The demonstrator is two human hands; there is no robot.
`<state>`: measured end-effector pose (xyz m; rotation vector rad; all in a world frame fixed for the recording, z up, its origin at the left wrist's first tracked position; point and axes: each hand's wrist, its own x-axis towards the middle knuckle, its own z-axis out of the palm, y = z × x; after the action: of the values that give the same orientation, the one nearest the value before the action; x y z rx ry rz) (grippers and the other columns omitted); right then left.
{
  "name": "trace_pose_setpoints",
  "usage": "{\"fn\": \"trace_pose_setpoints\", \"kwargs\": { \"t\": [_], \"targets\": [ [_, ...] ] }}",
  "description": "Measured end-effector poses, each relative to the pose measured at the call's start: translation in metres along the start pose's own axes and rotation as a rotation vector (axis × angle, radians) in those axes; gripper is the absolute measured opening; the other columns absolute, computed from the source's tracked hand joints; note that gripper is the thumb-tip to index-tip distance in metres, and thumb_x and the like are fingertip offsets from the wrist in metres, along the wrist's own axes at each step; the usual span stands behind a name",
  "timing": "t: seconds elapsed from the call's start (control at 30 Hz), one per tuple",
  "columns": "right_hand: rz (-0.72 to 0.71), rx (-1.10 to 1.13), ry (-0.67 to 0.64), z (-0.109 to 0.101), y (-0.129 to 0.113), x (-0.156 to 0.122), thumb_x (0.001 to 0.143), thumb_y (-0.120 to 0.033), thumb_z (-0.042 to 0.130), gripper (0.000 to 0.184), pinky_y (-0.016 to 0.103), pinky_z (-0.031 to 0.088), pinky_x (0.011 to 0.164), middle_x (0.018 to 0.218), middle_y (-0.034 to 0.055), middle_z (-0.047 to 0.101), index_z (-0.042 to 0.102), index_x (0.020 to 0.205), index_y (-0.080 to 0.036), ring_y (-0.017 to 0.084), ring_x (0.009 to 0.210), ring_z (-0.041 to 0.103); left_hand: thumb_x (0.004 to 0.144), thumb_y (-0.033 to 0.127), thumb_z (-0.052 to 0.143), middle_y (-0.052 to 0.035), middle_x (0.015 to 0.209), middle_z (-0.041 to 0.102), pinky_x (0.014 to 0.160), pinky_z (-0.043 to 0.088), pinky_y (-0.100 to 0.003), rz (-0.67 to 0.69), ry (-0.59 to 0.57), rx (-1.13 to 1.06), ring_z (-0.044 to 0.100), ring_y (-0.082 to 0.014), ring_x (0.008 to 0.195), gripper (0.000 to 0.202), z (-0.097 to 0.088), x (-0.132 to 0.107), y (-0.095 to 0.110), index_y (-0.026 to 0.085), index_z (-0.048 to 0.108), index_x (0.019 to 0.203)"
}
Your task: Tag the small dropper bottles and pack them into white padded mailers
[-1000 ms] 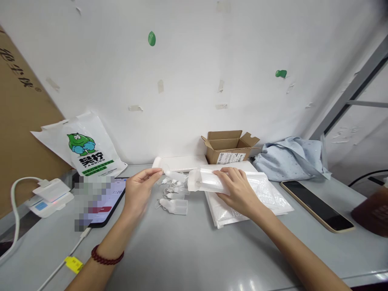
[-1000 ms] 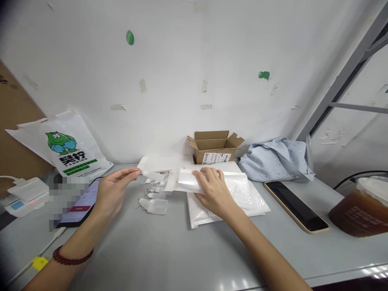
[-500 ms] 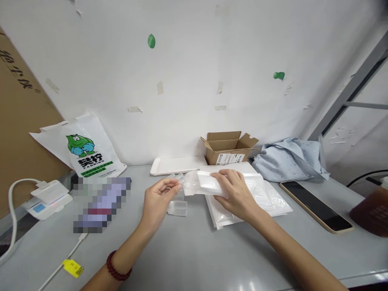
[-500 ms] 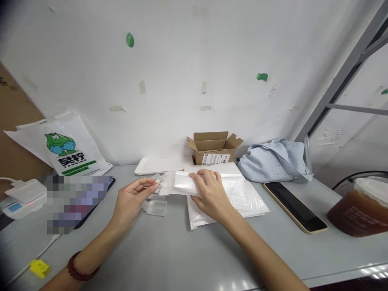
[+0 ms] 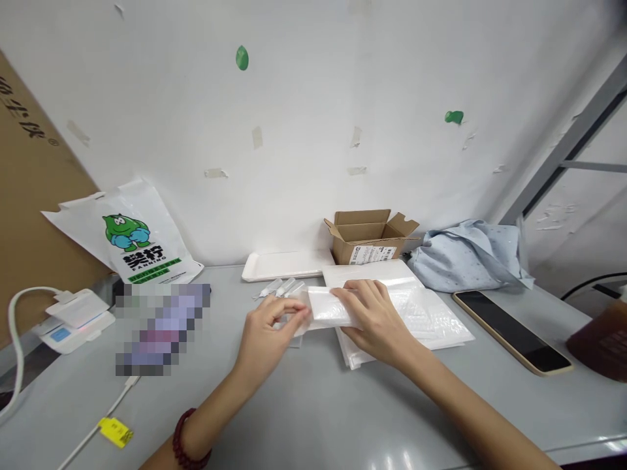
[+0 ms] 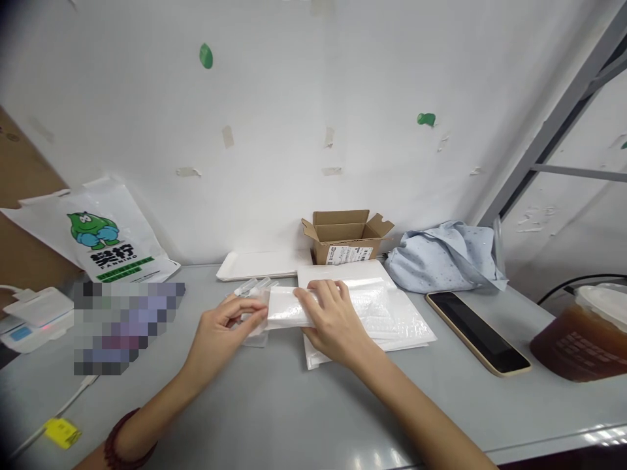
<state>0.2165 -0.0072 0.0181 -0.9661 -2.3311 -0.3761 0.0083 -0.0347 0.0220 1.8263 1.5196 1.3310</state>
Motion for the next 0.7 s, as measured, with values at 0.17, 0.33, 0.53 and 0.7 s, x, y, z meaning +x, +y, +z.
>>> {"fn": "trace_pose_setpoints", "kwargs": {
  "t": [0.17,0.33,0.53,0.7],
  "targets": [
    [0.115,-0.031,-0.001,-0.004,0.018,0.001,0.075,-0.014,0.053,0.041,0.042,0.036,0.083,0.106,0.0141,0.051,0.049,0.116,-0.016,0.028,0.100,0.047,0.076,0.041,0.057,-0.0012,0.075,0.067,0.061,0.041,-0.027,-0.126,0.200,0.125,0.051,-0.0169,0.063,0.021,-0.029,0.025,-0.019,0.023,0.070,0.079],
    [0.194,-0.052,0.016,-0.006,0.031,0.001,0.077,-0.017,0.053,0.040,0.042,0.036,0.084,0.107,0.0127,0.051,0.049,0.117,-0.019,0.028,0.102,0.048,0.072,0.036,0.056,-0.0068,0.081,0.071,0.074,0.041,-0.035,-0.132,0.049,0.513,0.056,-0.0297,0.086,0.020,-0.053,0.047,-0.066,0.023,0.071,0.075],
    [0.213,-0.057,-0.016,-0.004,0.033,0.000,0.078,-0.019,0.054,0.040,0.041,0.035,0.084,0.107,0.0129,0.051,0.049,0.118,-0.018,0.028,0.102,0.047,0.073,0.035,0.055,-0.0080,0.077,0.072,0.076,0.040,-0.035,-0.057,-0.110,0.605,0.059,-0.0289,0.080,0.021,-0.049,0.050,-0.098,0.022,0.071,0.073],
    [0.202,-0.052,-0.006,-0.004,0.033,0.000,0.078,-0.018,0.053,0.041,0.041,0.035,0.084,0.107,0.0128,0.051,0.048,0.118,-0.018,0.027,0.103,0.047,0.077,0.032,0.047,-0.0085,0.073,0.070,0.071,0.039,-0.033,-0.045,-0.115,0.643,0.059,-0.0283,0.079,0.025,-0.046,0.048,-0.096,0.021,0.067,0.066]
  ]
}}
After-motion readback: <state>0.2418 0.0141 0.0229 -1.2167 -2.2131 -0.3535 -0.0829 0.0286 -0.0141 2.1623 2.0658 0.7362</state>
